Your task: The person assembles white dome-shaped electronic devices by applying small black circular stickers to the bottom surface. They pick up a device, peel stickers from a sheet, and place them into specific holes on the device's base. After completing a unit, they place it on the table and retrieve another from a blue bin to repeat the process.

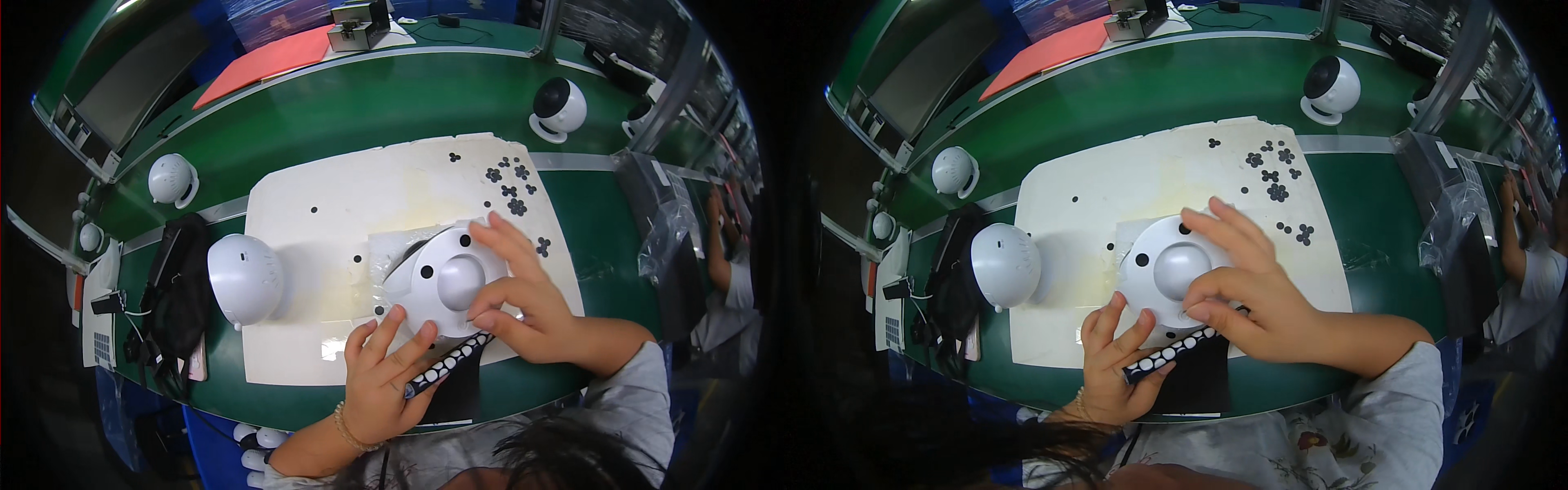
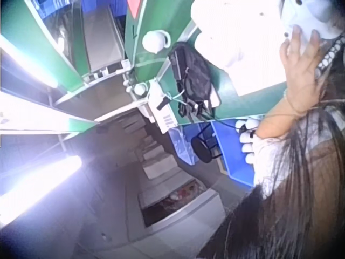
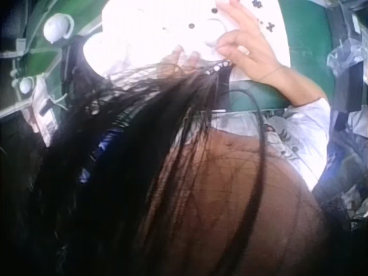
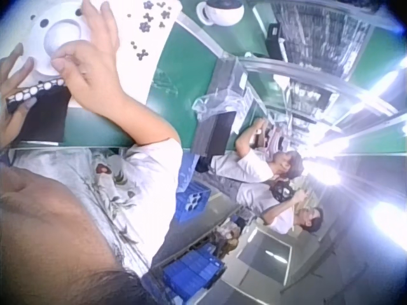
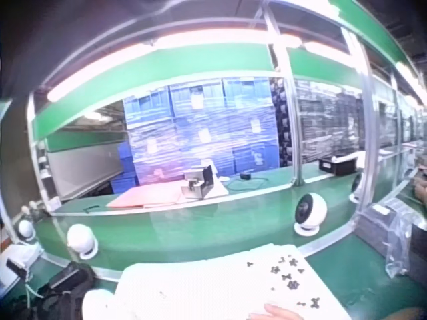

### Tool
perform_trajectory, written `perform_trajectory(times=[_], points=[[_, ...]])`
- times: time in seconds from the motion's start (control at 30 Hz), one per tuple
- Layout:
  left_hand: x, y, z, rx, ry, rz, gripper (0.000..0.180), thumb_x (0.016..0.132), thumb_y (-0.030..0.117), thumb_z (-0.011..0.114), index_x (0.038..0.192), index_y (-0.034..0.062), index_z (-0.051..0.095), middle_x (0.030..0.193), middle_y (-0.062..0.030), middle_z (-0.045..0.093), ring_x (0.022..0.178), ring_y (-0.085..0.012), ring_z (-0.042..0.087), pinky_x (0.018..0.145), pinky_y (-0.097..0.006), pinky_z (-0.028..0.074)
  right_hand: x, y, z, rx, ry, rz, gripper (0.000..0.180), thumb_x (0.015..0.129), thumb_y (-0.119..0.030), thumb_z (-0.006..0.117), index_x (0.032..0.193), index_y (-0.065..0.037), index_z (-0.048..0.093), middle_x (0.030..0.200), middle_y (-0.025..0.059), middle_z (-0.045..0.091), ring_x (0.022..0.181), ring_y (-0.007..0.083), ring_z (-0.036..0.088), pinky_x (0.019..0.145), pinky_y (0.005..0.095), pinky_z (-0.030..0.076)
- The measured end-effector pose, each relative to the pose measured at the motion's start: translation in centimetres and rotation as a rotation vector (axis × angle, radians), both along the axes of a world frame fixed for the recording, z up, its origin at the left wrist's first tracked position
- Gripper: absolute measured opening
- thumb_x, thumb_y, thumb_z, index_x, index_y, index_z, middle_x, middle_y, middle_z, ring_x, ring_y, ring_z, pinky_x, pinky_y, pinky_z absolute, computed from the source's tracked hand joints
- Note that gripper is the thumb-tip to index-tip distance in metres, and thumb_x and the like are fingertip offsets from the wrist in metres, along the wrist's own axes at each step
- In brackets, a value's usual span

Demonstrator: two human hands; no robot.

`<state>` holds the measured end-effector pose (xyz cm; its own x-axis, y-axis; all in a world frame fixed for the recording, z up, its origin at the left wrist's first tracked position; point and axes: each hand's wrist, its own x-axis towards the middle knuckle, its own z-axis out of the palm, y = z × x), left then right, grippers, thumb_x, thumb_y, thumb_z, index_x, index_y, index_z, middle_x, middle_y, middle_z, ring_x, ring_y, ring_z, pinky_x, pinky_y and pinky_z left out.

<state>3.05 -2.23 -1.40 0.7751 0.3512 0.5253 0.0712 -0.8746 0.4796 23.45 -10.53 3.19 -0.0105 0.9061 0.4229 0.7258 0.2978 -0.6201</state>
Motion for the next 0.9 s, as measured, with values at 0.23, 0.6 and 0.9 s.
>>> perform_trajectory(times=[0.23, 0.6, 0.9], points=[[0.1, -0.1, -0.4, -0.012, -0.057, 0.015, 0.062, 0.058, 0.010, 0.072, 0.118, 0.0081, 0.052, 0.132, -0.0213, 0.031, 0.106, -0.0335, 0.038, 0.091, -0.040, 0.029, -0.5, 0.1, -0.1, -0.072, 0.039, 0.039, 0.005, 0.079, -0.014, 0.058, 0.078, -0.010, 0.060, 0.136, 0.0178, 0.027, 0.129, 0.0389, 0.012, 0.101, 0.0450, 0.014], [0.3, -0.2, -0.3, -0.017, -0.082, 0.024, 0.060, 0.062, 0.013, 0.071, 0.119, 0.0076, 0.051, 0.131, -0.0225, 0.033, 0.106, -0.0335, 0.038, 0.091, -0.040, 0.031, -0.5, 0.0, -0.2, -0.068, 0.059, 0.044, 0.003, 0.078, -0.013, 0.058, 0.078, -0.011, 0.060, 0.136, 0.0174, 0.027, 0.129, 0.0381, 0.012, 0.101, 0.0454, 0.013], [0.5, -0.4, -0.3, -0.023, -0.083, 0.032, 0.059, 0.064, 0.013, 0.070, 0.119, 0.0067, 0.050, 0.132, -0.0221, 0.032, 0.106, -0.0340, 0.038, 0.091, -0.040, 0.031, -0.1, -0.4, -1.5, 0.136, -0.193, -0.003, 0.012, 0.078, -0.024, 0.059, 0.085, -0.016, 0.064, 0.132, 0.0117, 0.037, 0.126, 0.0329, 0.022, 0.096, 0.0453, 0.015]])
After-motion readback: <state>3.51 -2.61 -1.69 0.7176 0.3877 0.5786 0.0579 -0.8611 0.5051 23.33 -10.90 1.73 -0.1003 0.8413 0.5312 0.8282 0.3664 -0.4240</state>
